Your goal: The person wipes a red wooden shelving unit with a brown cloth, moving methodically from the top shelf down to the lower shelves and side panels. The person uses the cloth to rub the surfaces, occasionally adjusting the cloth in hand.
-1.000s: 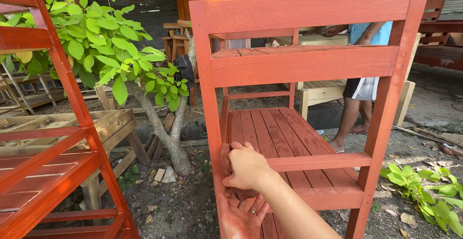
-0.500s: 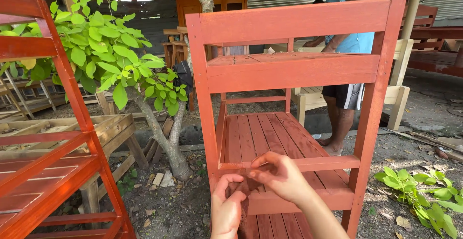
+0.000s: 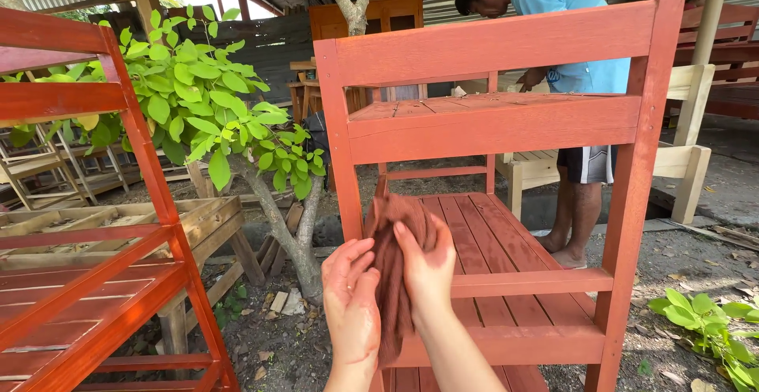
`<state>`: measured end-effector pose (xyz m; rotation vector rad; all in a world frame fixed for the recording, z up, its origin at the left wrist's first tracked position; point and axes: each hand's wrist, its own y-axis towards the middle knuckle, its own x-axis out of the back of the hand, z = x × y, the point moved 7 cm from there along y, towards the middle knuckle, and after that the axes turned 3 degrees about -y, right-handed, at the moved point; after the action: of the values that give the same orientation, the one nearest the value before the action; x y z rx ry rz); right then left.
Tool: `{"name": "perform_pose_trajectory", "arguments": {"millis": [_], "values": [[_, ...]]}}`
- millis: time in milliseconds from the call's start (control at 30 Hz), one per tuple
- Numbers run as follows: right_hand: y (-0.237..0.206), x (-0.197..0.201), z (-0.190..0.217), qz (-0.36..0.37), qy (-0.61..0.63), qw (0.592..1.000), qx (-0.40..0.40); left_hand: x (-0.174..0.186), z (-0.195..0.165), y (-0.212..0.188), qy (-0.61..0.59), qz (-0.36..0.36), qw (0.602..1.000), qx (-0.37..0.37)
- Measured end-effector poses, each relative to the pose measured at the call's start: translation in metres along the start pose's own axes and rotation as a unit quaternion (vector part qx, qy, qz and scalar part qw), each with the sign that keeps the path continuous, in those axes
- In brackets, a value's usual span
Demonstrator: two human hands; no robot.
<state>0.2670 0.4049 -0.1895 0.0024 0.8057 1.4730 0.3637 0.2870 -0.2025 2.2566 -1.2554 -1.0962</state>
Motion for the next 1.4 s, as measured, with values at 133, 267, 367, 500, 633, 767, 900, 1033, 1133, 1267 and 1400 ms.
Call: {"name": "perform_pose_trajectory", "arguments": {"millis": [133,267,367,500,633,767,900,1033,1133,1267,1400], "values": [[0.041,-0.072,0.030,0.023,-0.042,0.999,0.006,0.035,-0.002,-0.002,0.130,-0.067,0.989,0.017],[0.039,-0.093,0.027,0.065,-0.070,0.995,0.017,0.071,0.003,-0.005,0.126,-0.129,0.982,0.062],[0.015,-0.082,0.034,0.078,-0.144,0.964,0.209,0.083,0.008,-0.008,0.155,-0.161,0.974,0.042],[-0.007,-0.080,0.042,0.064,-0.190,0.917,0.346,0.078,0.025,-0.001,0.193,-0.151,0.968,0.050],[0.016,-0.084,0.032,0.060,-0.141,0.978,0.141,0.091,0.031,-0.008,0.236,-0.151,0.955,0.094],[0.025,-0.089,0.025,0.097,-0.068,0.991,0.065,0.109,0.023,-0.007,0.202,-0.172,0.961,0.082],[0.008,-0.082,0.026,0.081,-0.258,0.923,0.274,0.110,0.025,-0.011,0.172,-0.179,0.966,0.072],[-0.001,-0.061,-0.005,0.131,-0.264,0.920,0.260,0.097,0.033,-0.013,0.141,-0.163,0.973,0.086],[-0.010,-0.040,-0.030,0.188,-0.317,0.912,0.179,0.085,0.033,-0.016,0.132,-0.156,0.976,0.081],[-0.018,-0.029,-0.047,0.271,-0.545,0.782,0.130,0.071,0.028,-0.016,0.144,-0.145,0.977,0.057],[-0.010,-0.036,-0.058,0.376,-0.717,0.584,0.057,0.066,0.022,-0.021,0.113,-0.125,0.985,0.019]]}}
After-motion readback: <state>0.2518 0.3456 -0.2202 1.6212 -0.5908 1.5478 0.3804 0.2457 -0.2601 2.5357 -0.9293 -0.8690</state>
